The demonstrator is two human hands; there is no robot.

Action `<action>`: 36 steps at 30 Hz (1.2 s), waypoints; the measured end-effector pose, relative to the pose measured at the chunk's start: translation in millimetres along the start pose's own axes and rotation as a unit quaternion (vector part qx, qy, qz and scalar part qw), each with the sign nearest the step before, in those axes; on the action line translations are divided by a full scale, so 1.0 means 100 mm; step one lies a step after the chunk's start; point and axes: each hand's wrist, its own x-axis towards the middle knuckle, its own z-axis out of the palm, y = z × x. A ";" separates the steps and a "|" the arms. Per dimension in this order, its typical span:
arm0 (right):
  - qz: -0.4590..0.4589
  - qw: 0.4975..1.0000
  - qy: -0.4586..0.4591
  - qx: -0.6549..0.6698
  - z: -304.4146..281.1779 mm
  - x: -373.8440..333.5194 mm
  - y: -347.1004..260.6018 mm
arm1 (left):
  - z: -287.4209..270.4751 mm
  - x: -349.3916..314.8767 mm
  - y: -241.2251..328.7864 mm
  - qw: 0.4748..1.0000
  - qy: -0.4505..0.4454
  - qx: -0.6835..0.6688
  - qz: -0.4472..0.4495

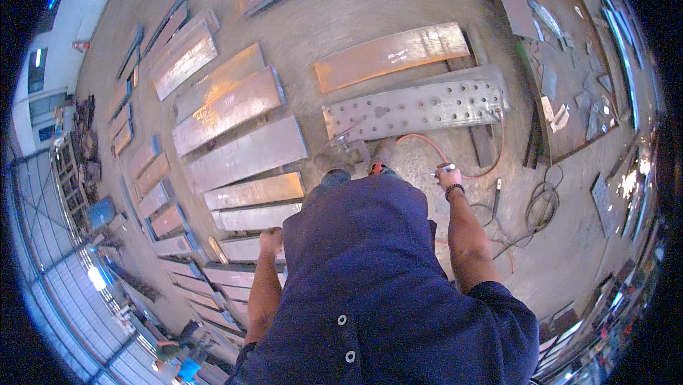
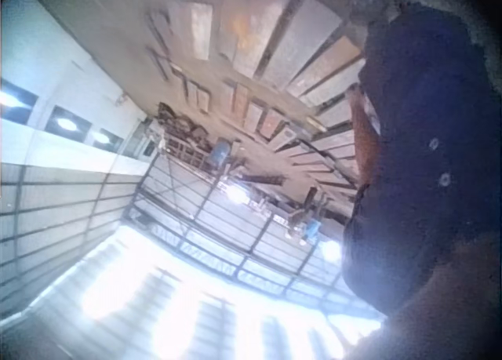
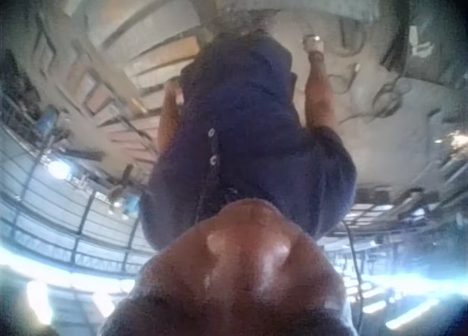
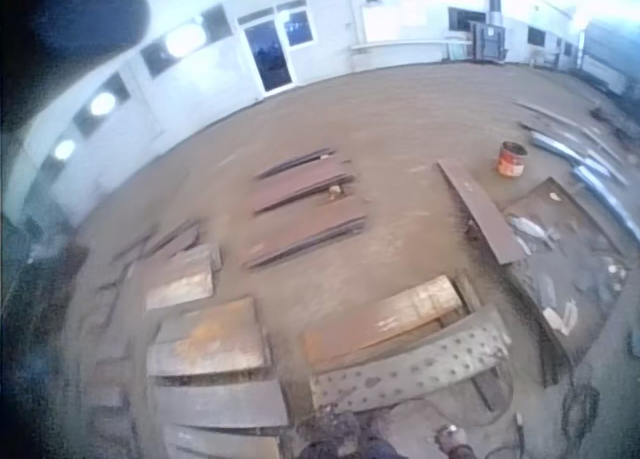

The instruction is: The person walks through a workshop and uses a white marker to write codes on multiple metal sheets laid on the floor. The person moves between stacks, writes on individual sheets, and continues marking additional pieces.

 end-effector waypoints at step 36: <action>-0.115 0.992 -0.055 0.016 1.73 1.35 -1.18 | 1.10 1.74 1.26 0.964 -0.006 -0.013 0.266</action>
